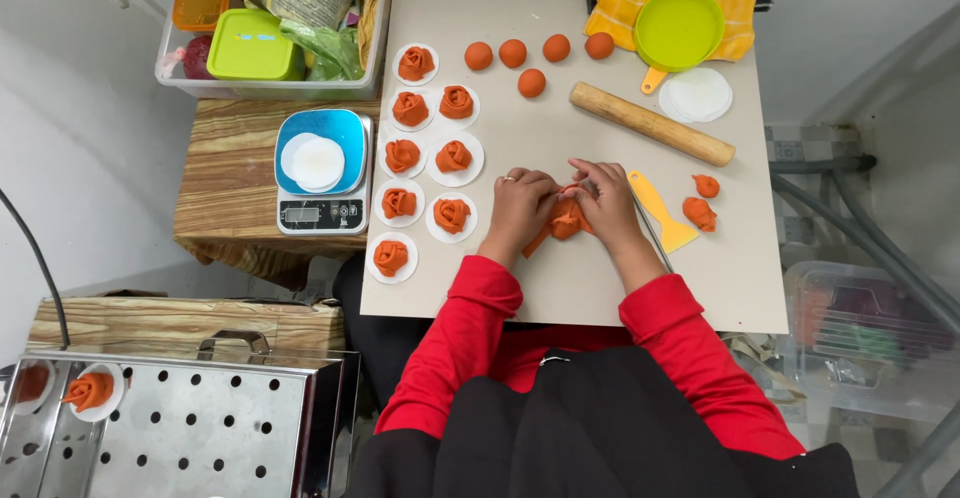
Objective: Shaping a piece of orange dough into a bow using a small tool and hand folding.
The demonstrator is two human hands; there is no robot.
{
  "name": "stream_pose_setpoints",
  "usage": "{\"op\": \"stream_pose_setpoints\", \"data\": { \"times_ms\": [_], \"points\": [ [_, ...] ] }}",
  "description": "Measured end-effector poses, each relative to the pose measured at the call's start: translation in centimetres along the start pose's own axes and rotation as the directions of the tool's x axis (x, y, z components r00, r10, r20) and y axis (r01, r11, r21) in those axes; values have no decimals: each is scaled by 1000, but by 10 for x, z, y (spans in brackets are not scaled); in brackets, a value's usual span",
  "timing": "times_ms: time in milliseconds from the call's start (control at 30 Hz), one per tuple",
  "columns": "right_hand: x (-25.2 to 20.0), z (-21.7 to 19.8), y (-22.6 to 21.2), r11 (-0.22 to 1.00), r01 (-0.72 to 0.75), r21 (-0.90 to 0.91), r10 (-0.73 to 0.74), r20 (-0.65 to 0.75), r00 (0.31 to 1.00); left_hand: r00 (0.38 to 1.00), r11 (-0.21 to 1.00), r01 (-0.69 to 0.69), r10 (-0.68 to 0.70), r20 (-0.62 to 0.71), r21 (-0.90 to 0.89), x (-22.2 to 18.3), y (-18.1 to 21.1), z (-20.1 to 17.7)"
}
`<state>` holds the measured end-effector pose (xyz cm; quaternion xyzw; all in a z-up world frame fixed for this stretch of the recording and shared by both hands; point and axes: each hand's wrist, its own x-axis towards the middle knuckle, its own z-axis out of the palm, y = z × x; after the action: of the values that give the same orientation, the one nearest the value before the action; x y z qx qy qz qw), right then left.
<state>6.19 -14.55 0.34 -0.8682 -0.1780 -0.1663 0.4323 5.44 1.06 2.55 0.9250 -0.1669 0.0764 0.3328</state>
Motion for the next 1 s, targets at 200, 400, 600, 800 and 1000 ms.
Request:
{"op": "stream_pose_setpoints", "data": {
  "times_ms": [200, 400, 600, 800, 1000],
  "points": [
    [-3, 5, 6, 993, -40, -107, 47, 55, 997, 1000, 1000, -23, 23, -10, 1, 1, -1, 3],
    [-3, 4, 5, 997, -12, -72, 13, 11, 1000, 1000, 996, -17, 16, -4, -89, -4, 6, -10],
    [-5, 3, 4, 999, -7, -41, 7, -1, 1000, 1000, 992, 18, -20, -14, -121, -3, -10, 4],
    [-3, -3, -10, 995, -95, 26, 94, 49, 994, 996, 991, 2, -13, -83, -131, -2, -8, 7],
    [-1, -1, -8, 997, -59, -44, 64, 98, 993, 992, 980, -21, -4, -128, -198, -1, -18, 24]
  ]
}}
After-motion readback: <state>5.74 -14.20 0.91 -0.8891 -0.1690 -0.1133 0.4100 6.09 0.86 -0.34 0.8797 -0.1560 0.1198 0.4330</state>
